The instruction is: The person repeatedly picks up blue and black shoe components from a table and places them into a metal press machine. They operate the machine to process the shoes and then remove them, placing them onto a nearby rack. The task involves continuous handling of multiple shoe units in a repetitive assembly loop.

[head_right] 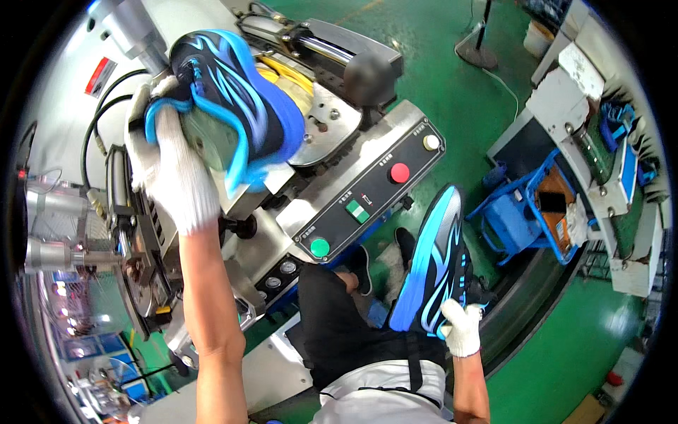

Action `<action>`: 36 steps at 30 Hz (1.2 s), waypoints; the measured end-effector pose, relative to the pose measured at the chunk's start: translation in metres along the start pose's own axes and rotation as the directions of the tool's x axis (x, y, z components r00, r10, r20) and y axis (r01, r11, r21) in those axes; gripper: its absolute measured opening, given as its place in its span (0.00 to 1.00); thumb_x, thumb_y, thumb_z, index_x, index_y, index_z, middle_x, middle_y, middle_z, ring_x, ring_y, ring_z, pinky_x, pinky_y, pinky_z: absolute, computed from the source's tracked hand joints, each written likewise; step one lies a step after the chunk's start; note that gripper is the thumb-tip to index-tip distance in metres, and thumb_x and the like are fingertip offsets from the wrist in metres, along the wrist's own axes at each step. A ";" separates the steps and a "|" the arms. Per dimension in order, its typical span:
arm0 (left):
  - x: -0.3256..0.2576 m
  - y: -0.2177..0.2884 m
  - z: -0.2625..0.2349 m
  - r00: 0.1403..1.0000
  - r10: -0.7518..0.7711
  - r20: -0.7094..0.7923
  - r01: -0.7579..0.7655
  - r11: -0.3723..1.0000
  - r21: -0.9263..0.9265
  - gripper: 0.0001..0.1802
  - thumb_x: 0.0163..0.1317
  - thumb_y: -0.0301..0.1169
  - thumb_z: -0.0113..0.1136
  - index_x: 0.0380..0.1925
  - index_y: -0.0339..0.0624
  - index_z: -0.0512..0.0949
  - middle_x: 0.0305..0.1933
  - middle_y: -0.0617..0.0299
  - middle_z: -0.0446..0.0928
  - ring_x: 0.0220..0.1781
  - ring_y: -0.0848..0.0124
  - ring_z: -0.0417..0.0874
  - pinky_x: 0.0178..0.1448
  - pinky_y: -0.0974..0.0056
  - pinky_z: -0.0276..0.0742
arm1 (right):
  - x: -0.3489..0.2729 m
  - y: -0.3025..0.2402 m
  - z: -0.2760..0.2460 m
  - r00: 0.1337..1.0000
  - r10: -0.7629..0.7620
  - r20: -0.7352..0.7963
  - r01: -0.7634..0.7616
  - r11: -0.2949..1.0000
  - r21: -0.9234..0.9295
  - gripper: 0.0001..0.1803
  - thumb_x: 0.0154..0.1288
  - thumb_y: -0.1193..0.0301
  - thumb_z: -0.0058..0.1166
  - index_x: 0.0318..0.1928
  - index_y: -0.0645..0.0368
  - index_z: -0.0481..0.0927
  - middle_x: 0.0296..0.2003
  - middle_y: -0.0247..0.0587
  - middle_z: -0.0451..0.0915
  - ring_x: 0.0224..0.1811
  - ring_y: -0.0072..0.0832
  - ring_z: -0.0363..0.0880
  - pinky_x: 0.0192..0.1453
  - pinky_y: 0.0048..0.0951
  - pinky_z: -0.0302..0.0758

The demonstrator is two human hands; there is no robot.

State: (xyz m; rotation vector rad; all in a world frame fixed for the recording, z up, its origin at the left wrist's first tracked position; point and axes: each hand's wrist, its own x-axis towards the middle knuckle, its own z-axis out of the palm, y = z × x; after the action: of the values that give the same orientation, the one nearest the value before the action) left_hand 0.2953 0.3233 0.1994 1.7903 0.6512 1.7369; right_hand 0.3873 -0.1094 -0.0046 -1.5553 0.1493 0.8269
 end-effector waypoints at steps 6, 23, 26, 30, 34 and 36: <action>-0.125 0.074 -0.139 0.739 0.166 0.653 0.020 0.963 -0.268 0.14 0.69 0.26 0.62 0.53 0.38 0.83 0.60 0.45 0.84 0.64 0.47 0.85 0.76 0.37 0.71 | 0.041 -0.083 0.067 0.898 -0.440 0.003 0.437 0.893 0.108 0.16 0.67 0.69 0.68 0.54 0.58 0.86 0.39 0.24 0.83 0.34 0.16 0.78 0.35 0.27 0.76; -0.307 0.041 -0.273 0.384 -0.351 0.854 0.611 0.790 0.050 0.29 0.61 0.28 0.59 0.64 0.43 0.83 0.66 0.50 0.82 0.75 0.49 0.77 0.87 0.40 0.61 | 0.208 -0.259 0.501 0.525 -0.347 0.777 0.758 -0.225 -0.612 0.36 0.53 0.47 0.75 0.50 0.68 0.86 0.50 0.63 0.87 0.57 0.44 0.87 0.57 0.43 0.84; -0.328 0.035 -0.277 0.387 -0.411 0.825 0.656 0.752 0.067 0.28 0.57 0.25 0.59 0.61 0.42 0.84 0.64 0.49 0.84 0.74 0.49 0.79 0.86 0.40 0.62 | 0.220 -0.230 0.517 0.588 -0.294 0.754 0.701 -0.280 -0.656 0.36 0.53 0.43 0.70 0.42 0.68 0.86 0.43 0.61 0.88 0.48 0.46 0.89 0.54 0.42 0.83; -0.322 0.036 -0.274 0.391 -0.420 0.819 0.648 0.757 0.079 0.28 0.52 0.19 0.60 0.57 0.40 0.85 0.61 0.50 0.85 0.72 0.49 0.81 0.84 0.39 0.65 | 0.255 -0.231 0.520 0.500 -0.362 0.787 0.689 -0.384 -0.615 0.32 0.54 0.38 0.73 0.36 0.58 0.93 0.35 0.50 0.90 0.35 0.44 0.88 0.43 0.43 0.84; -0.323 0.036 -0.272 0.386 -0.418 0.822 0.603 0.789 0.118 0.26 0.55 0.21 0.60 0.57 0.40 0.85 0.61 0.49 0.85 0.72 0.50 0.81 0.85 0.40 0.64 | 0.256 -0.229 0.522 0.423 -0.430 0.797 0.684 -0.426 -0.593 0.32 0.56 0.38 0.72 0.38 0.56 0.94 0.37 0.49 0.91 0.36 0.43 0.89 0.44 0.42 0.84; -0.328 0.036 -0.270 0.357 -0.442 0.823 0.585 0.793 0.172 0.21 0.64 0.32 0.66 0.58 0.41 0.86 0.60 0.50 0.87 0.71 0.51 0.82 0.84 0.42 0.65 | 0.250 -0.241 0.504 0.459 -0.366 0.809 0.708 -0.400 -0.583 0.33 0.57 0.37 0.72 0.38 0.58 0.93 0.37 0.50 0.90 0.34 0.43 0.88 0.45 0.41 0.84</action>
State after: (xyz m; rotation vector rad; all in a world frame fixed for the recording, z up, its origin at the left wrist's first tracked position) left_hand 0.0102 0.0880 -0.0126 1.7562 0.5285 0.3411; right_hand 0.4949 0.4865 0.0813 -2.3186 -1.8926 0.0113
